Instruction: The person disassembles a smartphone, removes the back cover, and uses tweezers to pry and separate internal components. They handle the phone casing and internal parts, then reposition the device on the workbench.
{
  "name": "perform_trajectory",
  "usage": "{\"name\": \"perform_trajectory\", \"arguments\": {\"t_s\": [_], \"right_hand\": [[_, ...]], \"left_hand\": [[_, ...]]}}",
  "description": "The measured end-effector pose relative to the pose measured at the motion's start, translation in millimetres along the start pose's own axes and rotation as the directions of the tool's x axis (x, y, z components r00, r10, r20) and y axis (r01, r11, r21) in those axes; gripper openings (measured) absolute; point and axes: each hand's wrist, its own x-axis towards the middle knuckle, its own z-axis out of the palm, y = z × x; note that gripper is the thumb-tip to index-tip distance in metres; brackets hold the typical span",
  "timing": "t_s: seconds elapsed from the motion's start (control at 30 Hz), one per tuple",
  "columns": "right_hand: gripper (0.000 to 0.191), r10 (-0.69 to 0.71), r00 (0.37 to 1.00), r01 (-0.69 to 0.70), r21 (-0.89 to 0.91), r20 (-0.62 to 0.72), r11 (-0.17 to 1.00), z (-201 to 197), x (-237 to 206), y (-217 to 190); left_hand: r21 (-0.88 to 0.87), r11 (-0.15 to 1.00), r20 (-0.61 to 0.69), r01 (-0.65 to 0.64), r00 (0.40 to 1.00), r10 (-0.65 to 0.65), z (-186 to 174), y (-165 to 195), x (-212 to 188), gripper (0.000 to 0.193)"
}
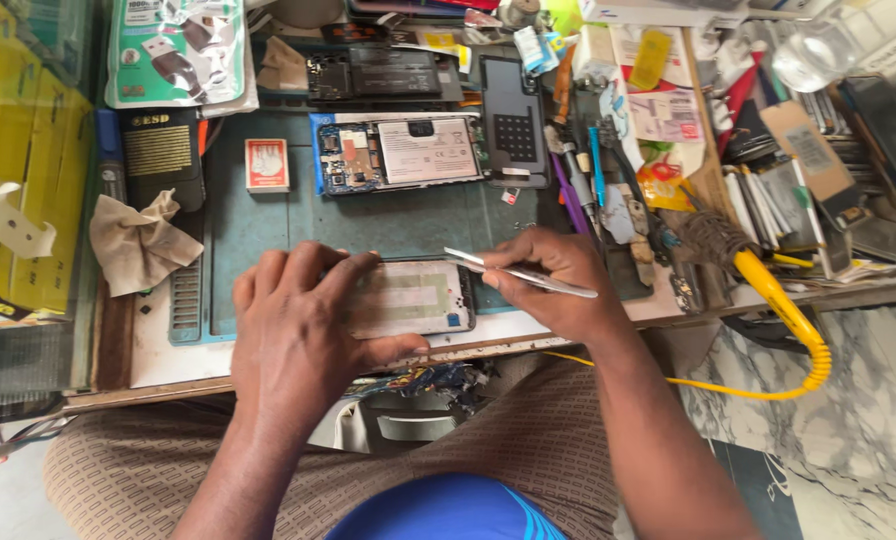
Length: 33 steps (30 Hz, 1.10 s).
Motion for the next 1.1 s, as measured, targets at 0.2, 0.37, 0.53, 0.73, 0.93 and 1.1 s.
{"name": "perform_trajectory", "arguments": {"t_s": [0.2,0.37,0.53,0.73,0.93,1.1], "right_hand": [[0.012,-0.078,0.995,0.094,0.282,-0.068,0.955,0,-5,1],[0.015,-0.041,0.999,0.040,0.037,0.034,0.999,1,-12,-12],[0.019,-0.116,0.989,0.125,-0.108,0.089,0.986,7,-14,-28],[0.020,-0.232,0.968,0.246,-0.174,0.094,0.954,15,-14,-35],[0.014,-0.188,0.981,0.191,-0.121,0.040,0.974,20,-15,-30],[0.012,-0.183,0.982,0.187,-0.126,0.041,0.974,18,-15,-24]], "left_hand": [[-0.011,0.999,0.017,-0.031,0.999,0.032,-7,-7,0,0.091],[-0.044,0.987,0.135,-0.152,0.978,0.157,-22,-25,15,0.096],[-0.159,0.958,0.107,-0.238,0.961,0.257,-33,-38,15,0.086],[-0.156,0.962,0.052,-0.224,0.971,0.234,-28,-31,9,0.090],[-0.140,0.979,0.083,-0.149,0.983,0.161,-28,-29,12,0.093],[-0.150,0.977,0.096,-0.151,0.981,0.167,-27,-31,15,0.094]]}}
